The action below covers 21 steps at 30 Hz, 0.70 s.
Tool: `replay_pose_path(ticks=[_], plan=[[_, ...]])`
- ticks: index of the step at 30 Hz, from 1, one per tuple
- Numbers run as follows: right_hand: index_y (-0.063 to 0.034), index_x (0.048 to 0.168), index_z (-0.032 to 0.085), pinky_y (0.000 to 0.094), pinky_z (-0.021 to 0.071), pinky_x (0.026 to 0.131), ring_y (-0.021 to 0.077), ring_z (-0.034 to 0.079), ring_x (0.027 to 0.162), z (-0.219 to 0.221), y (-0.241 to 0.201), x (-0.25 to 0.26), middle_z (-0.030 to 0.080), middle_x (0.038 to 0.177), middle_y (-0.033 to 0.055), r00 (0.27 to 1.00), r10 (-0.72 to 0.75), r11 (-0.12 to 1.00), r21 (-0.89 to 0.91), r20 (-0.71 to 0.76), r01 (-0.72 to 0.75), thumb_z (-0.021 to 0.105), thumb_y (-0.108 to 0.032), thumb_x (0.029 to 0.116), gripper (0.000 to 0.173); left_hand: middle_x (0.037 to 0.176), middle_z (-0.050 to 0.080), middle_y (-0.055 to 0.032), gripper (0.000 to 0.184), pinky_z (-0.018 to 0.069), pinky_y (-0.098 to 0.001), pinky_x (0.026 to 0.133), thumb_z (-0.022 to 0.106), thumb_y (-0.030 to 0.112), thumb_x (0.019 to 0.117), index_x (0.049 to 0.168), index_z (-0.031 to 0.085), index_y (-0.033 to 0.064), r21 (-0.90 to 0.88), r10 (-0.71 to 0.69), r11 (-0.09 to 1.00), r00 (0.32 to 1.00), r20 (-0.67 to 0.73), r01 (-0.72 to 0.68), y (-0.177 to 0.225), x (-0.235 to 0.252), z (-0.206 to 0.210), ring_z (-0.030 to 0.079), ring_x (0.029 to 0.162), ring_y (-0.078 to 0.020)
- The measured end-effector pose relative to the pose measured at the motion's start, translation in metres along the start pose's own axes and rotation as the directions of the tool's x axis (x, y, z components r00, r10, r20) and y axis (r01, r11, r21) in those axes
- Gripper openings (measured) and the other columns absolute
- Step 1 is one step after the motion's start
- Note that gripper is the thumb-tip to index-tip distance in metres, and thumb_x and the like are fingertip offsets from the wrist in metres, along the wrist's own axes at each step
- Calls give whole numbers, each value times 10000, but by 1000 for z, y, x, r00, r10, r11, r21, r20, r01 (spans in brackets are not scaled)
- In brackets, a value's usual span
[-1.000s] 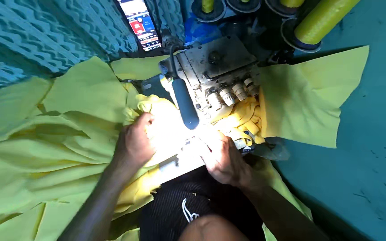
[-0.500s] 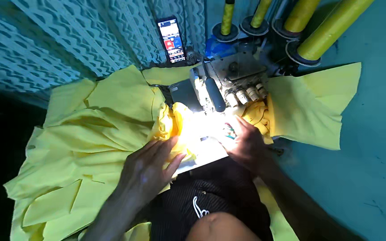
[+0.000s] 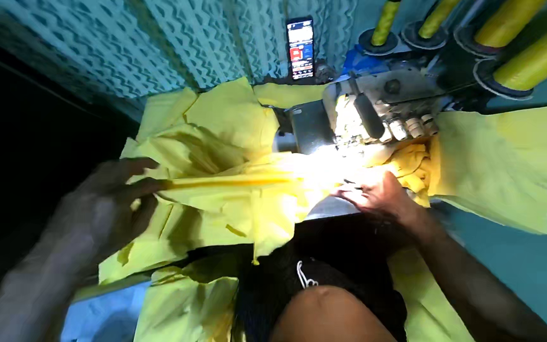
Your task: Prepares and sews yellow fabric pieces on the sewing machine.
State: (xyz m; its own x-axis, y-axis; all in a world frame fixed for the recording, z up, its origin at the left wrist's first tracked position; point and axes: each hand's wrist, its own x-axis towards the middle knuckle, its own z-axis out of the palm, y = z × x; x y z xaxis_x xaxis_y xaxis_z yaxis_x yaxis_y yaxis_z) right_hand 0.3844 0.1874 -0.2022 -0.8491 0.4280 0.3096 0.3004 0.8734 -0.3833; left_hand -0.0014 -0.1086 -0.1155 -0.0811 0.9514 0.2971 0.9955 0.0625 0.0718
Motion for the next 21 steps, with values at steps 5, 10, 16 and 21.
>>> replay_pose_path(ticks=[5,10,16,21], plan=[[-87,958,775,355,592,796,112,703,840,47,2,-36,745,897,44,980,194,930,313,32,-195,660,-310,972,252,1147,716,-114,391,579,-451,931,618,416,994,958,774,58,-275,-95,957,995,23,97,24,-26,60,689,1089,-234],[-65,840,715,162,494,657,-38,569,681,64,-1,-39,650,745,-41,915,402,783,508,27,-358,748,-224,914,178,993,752,-62,272,584,-277,854,714,348,963,934,789,88,-441,-105,897,983,-149,29,39,-32,71,708,964,-90],[-76,839,663,233,477,622,20,535,634,66,-6,-31,591,697,-31,864,501,794,425,-55,-434,805,-242,839,218,992,753,-70,225,583,-248,845,718,292,960,922,777,79,-452,-60,891,979,-195,-35,47,-26,61,710,963,-87],[-67,898,722,335,522,638,96,592,650,66,-7,-29,657,736,18,843,532,806,358,-85,-472,818,-214,808,197,917,748,-60,210,585,-249,811,700,295,969,945,731,88,-472,-41,880,984,-174,-47,51,-21,52,714,915,-73]])
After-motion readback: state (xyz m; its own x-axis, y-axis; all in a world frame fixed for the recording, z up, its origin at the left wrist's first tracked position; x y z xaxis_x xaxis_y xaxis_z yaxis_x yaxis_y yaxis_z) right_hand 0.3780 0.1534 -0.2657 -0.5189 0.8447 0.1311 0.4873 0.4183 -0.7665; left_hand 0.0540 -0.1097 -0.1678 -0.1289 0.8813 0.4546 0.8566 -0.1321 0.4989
